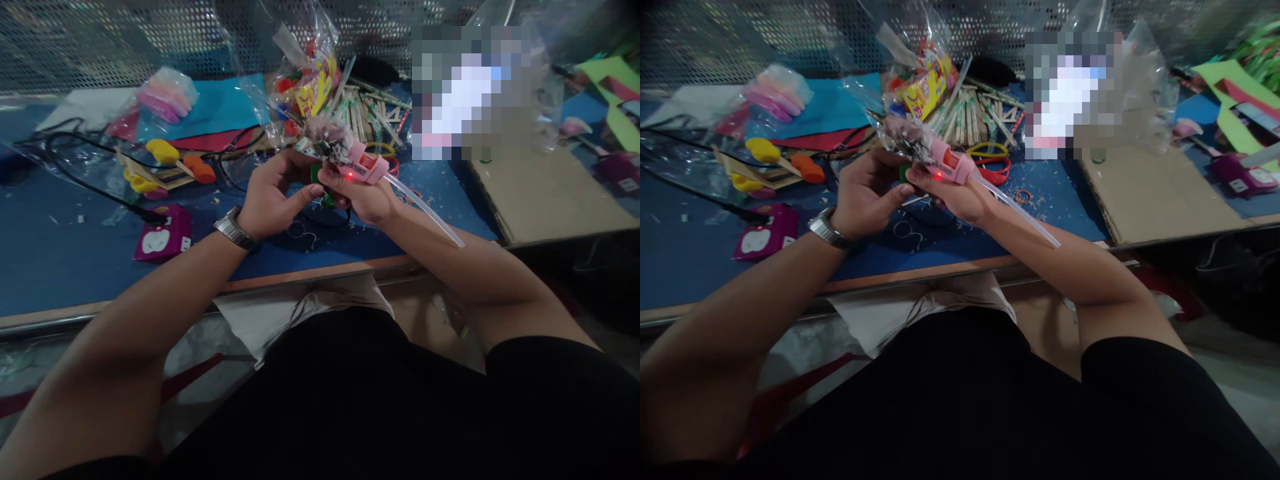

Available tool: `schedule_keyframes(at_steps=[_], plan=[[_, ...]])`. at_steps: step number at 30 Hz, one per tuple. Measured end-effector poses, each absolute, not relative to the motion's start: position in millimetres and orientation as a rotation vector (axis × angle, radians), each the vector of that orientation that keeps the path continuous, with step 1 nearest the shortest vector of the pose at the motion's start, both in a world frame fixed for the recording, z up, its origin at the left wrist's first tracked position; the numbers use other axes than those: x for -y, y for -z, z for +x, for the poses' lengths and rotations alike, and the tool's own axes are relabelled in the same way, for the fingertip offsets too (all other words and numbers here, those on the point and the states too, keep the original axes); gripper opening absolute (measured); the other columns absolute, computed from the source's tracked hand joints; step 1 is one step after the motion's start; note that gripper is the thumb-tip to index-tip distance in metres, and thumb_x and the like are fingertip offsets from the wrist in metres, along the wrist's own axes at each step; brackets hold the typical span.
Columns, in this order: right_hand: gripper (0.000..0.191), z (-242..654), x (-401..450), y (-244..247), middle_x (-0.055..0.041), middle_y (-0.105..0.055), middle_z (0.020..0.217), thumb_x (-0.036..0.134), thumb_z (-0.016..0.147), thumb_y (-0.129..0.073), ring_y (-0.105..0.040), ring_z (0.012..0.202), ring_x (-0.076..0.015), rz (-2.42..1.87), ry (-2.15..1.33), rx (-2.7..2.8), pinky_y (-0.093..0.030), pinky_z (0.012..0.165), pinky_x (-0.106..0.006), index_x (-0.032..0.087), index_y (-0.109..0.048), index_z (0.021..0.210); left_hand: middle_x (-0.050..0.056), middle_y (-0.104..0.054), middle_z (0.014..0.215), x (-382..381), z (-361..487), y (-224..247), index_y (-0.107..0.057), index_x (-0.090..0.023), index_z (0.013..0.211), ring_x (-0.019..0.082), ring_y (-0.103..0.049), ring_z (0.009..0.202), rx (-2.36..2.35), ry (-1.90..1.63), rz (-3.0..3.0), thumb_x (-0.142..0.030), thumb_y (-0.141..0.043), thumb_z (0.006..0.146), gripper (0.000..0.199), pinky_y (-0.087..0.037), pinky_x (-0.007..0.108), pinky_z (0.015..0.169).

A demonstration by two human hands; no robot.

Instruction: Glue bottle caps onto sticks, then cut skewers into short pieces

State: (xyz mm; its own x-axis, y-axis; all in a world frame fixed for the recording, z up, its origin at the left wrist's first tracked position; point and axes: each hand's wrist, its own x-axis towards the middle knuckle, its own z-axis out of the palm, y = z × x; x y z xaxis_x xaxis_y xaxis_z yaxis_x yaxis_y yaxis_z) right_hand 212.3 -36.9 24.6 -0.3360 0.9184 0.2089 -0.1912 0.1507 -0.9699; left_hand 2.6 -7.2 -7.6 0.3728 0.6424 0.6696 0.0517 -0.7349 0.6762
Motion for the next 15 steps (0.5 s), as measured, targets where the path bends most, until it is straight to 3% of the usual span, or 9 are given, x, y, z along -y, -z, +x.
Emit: schedule_keyframes(at_steps=[7,11,15], plan=[[0.061,216.3,36.5,-23.6,0.0059,-0.050,0.066,0.080,0.090,-0.084,-0.044,0.055,-0.0106,-0.728,-1.283,1.593,-0.035,0.050,-0.028,0.023,-0.062,0.083,0.004,-0.081,0.103,-1.9,-0.3,13.0,-0.070,-0.031,0.120,0.030,-0.086,0.102,-0.554,-1.376,2.056,-0.078,-0.088,0.085,0.061,-0.075,0.049,0.089],[0.055,215.6,38.4,-26.9,0.0058,-0.054,0.071,0.069,0.082,-0.095,-0.043,0.055,-0.0102,-0.680,-1.377,1.540,-0.035,0.049,-0.027,0.024,-0.065,0.088,0.005,-0.081,0.103,-3.4,-0.5,11.8,-0.071,-0.030,0.120,0.028,-0.085,0.098,-0.525,-1.377,2.057,-0.079,-0.090,0.081,0.066,-0.075,0.045,0.087],[0.054,215.8,39.2,-30.7,0.0065,-0.048,0.066,0.066,0.085,-0.093,-0.042,0.055,-0.0113,-0.729,-1.365,1.589,-0.035,0.049,-0.028,0.025,-0.058,0.081,0.004,-0.079,0.099,-3.7,0.9,10.9,-0.072,-0.028,0.114,0.024,-0.083,0.091,-0.470,-1.386,2.022,-0.078,-0.096,0.074,0.069,-0.073,0.040,0.084]])
